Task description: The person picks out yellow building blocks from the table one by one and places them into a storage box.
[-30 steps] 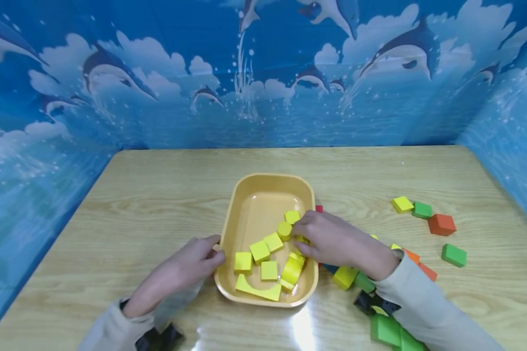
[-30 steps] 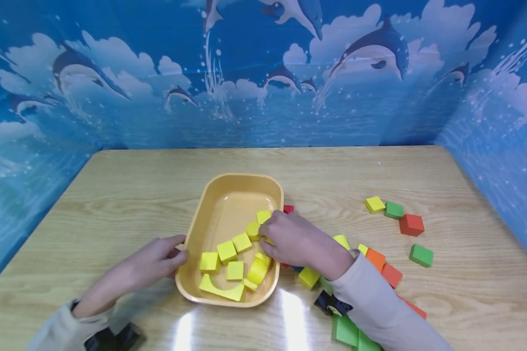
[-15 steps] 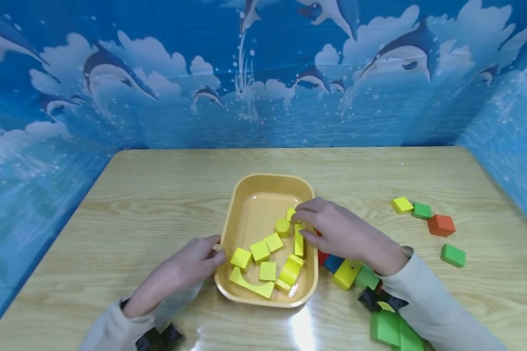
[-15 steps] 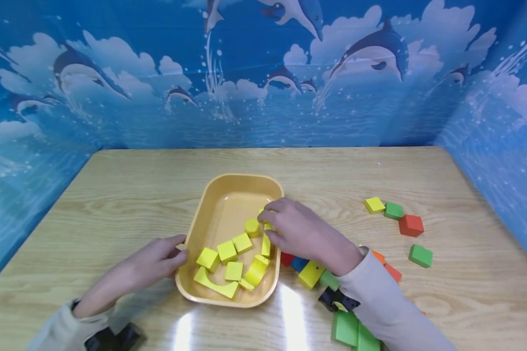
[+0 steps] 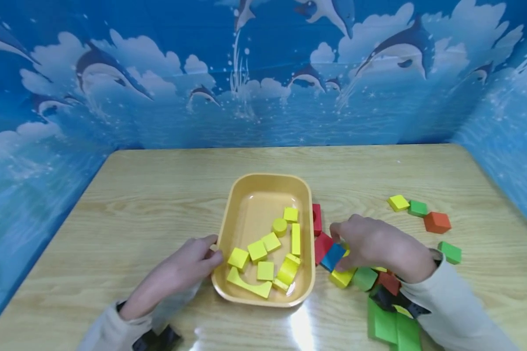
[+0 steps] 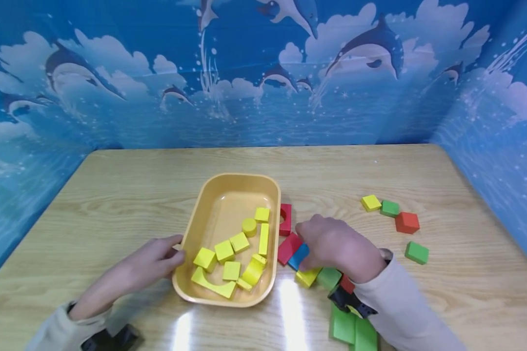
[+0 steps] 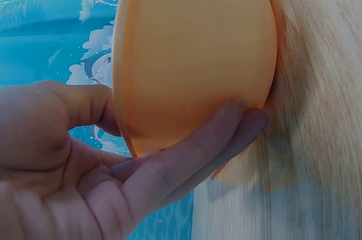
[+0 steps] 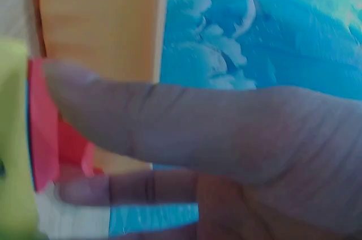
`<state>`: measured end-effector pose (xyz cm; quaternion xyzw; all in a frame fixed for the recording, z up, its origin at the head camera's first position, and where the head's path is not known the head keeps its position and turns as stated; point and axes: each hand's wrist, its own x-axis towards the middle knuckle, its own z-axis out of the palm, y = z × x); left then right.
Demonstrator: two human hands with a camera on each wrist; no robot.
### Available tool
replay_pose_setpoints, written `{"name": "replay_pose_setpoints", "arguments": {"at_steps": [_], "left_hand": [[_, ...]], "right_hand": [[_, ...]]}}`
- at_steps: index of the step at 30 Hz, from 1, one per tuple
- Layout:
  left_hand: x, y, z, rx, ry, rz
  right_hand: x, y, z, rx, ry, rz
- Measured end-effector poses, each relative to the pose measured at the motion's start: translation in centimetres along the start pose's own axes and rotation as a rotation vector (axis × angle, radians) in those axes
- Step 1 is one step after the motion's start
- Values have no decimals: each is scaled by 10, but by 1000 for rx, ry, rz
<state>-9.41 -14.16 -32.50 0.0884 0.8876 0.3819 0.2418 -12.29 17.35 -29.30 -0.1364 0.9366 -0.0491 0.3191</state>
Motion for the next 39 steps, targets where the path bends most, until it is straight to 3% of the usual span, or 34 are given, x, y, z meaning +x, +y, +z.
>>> {"name": "replay_pose_setpoints", "arguments": {"at_steps": [5,13,20,25,33,39], "left_hand": [[-1,-1,0,8,0,-9],[0,-1,0,15,6,8],[0,0,2,28,2,-44],[0,0,1,31,9,-28],[-1,-1,1,37,12,10],[-2,0,0,50,15,-8]], "right_hand": [[2,-13,15,-90,82,31],[2,-26,25,-179,119,52],[0,-24,22,-179,103,31],[-5,-20,9,-164,95,18],[-15,-29,2,-140,109,-79],[-25,-34,-1,-69,136,-188]]}}
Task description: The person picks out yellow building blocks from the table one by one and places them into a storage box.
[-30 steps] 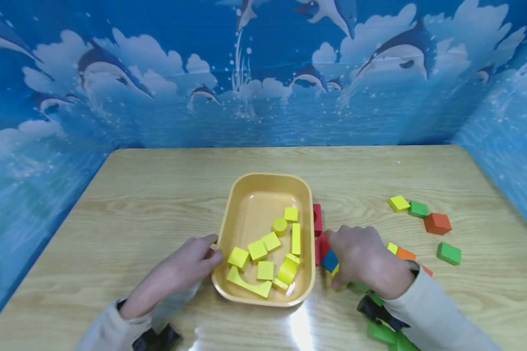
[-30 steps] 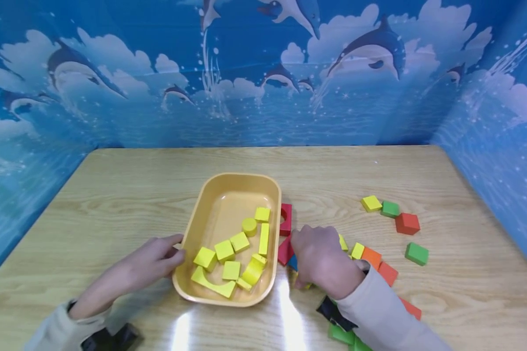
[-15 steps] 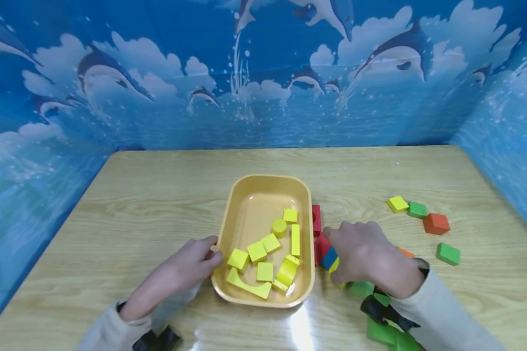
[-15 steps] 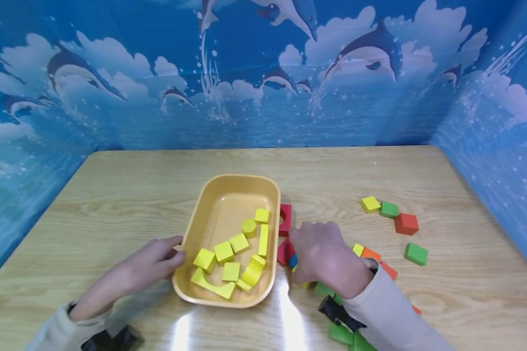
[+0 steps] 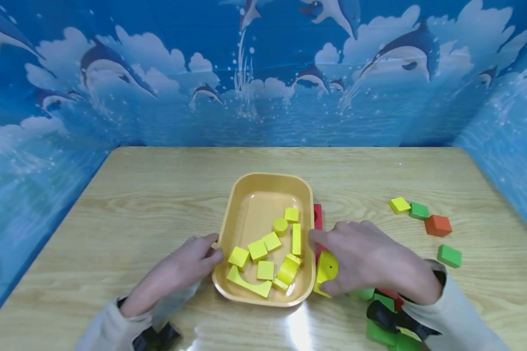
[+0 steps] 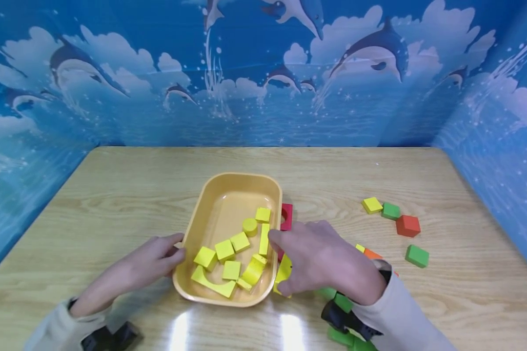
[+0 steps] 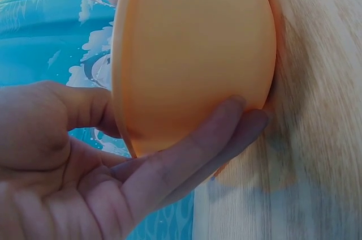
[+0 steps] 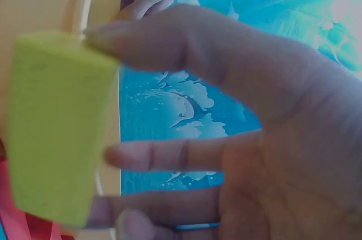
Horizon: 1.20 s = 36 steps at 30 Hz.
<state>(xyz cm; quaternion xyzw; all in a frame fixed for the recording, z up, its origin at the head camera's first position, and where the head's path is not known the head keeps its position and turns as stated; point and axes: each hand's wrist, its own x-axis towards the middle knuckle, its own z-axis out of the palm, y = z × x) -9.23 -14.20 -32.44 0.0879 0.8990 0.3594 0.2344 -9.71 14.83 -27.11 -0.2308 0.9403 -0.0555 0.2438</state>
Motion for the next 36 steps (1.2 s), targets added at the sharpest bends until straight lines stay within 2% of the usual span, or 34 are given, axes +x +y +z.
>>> {"name": "replay_pose_setpoints", "arguments": {"at_steps": [6,15,21,25,28,33,36], "left_hand": [[1,0,-1,-3,13,49],[0,-1,0,-2,21,54],[1,1,0,-6,-1,8],[1,1,0,-8,-7,-9],[2,1,0,-9,-4,-2],[1,2,0,3,1,4],[1,3,-1,6,0,0]], "right_hand": [[-7,4,-5,51,72,-100],[-6,6,-7,147,163,-212],[-2,7,-6,265,246,-263],[3,4,-3,291,329,-253],[11,-1,4,289,405,-237],[28,-8,22,188,532,-239],[37,-11,30,121,553,-230]]}}
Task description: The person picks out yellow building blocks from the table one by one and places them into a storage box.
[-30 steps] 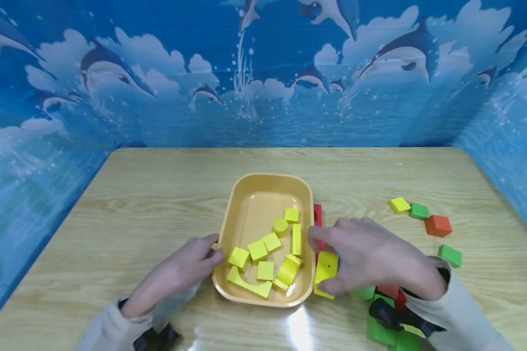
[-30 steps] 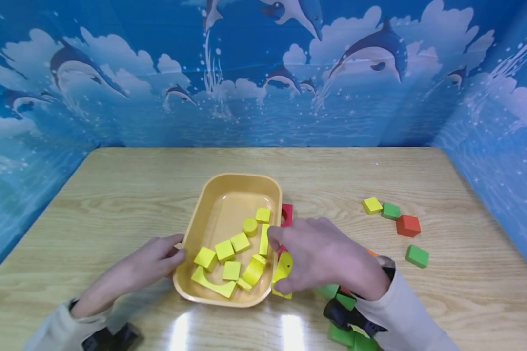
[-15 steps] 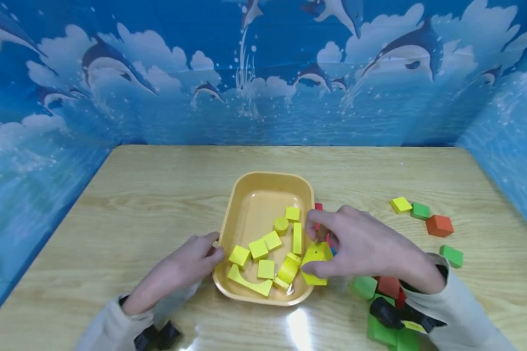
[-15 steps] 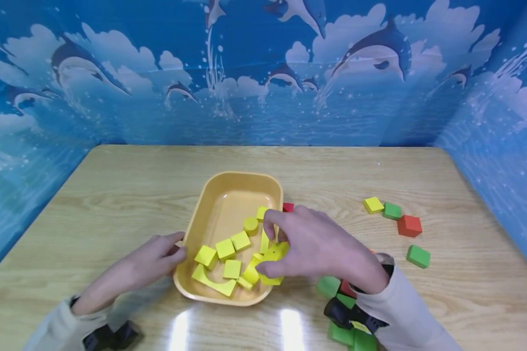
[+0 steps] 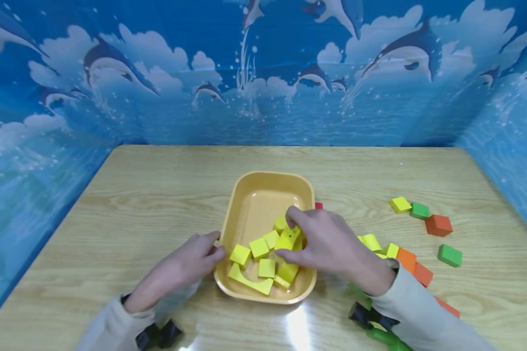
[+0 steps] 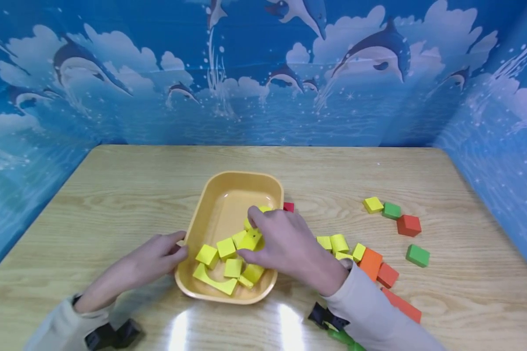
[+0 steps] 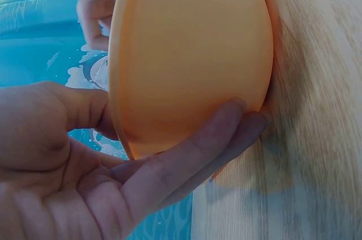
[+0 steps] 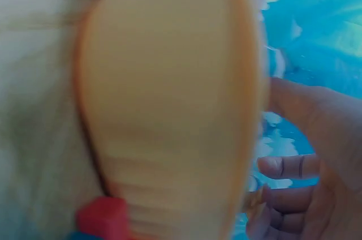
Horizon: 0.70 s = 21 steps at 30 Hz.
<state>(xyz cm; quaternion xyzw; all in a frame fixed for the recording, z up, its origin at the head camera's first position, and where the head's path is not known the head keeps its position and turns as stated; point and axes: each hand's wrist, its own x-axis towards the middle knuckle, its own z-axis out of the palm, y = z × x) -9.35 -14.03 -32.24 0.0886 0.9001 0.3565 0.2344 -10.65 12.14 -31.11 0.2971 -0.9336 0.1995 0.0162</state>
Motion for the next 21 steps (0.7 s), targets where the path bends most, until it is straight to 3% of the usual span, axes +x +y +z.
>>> {"name": "replay_pose_setpoints", "arguments": {"at_steps": [13,21], "left_hand": [[1,1,-2,-18,-25,-4],[0,-1,-1,-23,-12,14]], "right_hand": [[3,-2,23,-306,12,-100],[4,-4,28,-317,-62,-77]]}}
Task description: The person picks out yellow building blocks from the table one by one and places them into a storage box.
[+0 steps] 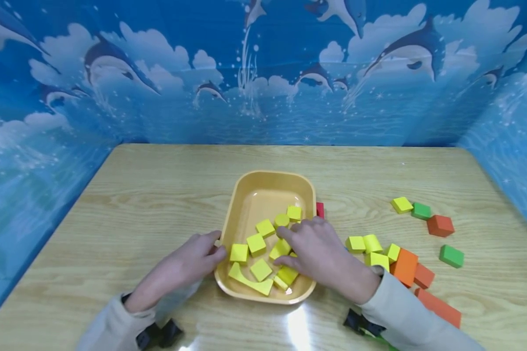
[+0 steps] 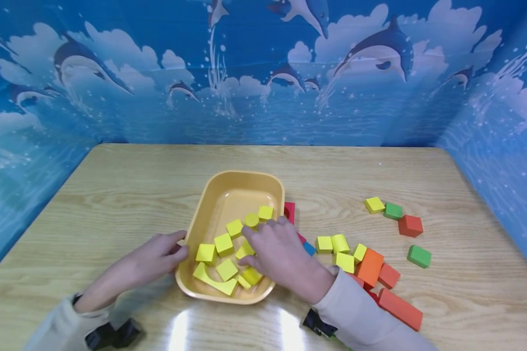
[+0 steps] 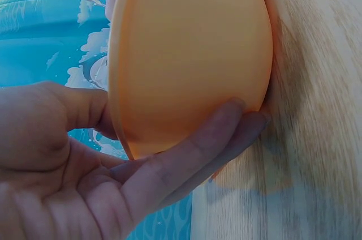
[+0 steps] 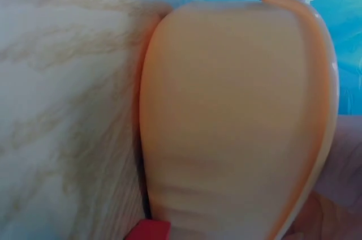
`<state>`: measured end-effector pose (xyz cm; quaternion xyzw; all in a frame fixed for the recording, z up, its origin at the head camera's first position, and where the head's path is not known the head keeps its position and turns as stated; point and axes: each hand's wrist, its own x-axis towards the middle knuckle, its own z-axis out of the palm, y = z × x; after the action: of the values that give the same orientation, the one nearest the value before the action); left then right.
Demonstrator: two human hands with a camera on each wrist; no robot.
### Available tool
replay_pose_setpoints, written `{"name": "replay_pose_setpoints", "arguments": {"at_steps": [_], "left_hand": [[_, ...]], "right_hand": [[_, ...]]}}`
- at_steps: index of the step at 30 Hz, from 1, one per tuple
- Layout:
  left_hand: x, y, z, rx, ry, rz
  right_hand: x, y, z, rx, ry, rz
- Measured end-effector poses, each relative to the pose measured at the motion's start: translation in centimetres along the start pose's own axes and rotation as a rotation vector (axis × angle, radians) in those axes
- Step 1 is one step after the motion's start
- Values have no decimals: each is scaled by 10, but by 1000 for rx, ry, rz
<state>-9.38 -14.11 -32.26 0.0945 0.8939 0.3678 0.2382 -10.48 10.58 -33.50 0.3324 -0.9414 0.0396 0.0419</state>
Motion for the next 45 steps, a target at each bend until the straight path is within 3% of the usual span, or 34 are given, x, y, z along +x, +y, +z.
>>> {"name": "replay_pose_setpoints", "arguments": {"at_steps": [10,17,20,25,28,34,45], "left_hand": [[0,0,0,7,7,8],[1,0,0,9,-3,-1],[1,0,0,11,-5,14],[1,-1,0,16,-1,21],[1,-2,0,16,4,27],[-1,-3,1,8,2,36],[-1,-1,-1,20,2,16]], "right_hand": [[-1,2,-4,83,-4,24],[-7,24,-28,249,-15,28],[-12,39,-43,267,-104,137],[-17,63,-51,202,-460,367],[-17,72,-42,219,-591,436],[-17,78,-27,284,-657,505],[-9,77,-24,268,-681,489]]}}
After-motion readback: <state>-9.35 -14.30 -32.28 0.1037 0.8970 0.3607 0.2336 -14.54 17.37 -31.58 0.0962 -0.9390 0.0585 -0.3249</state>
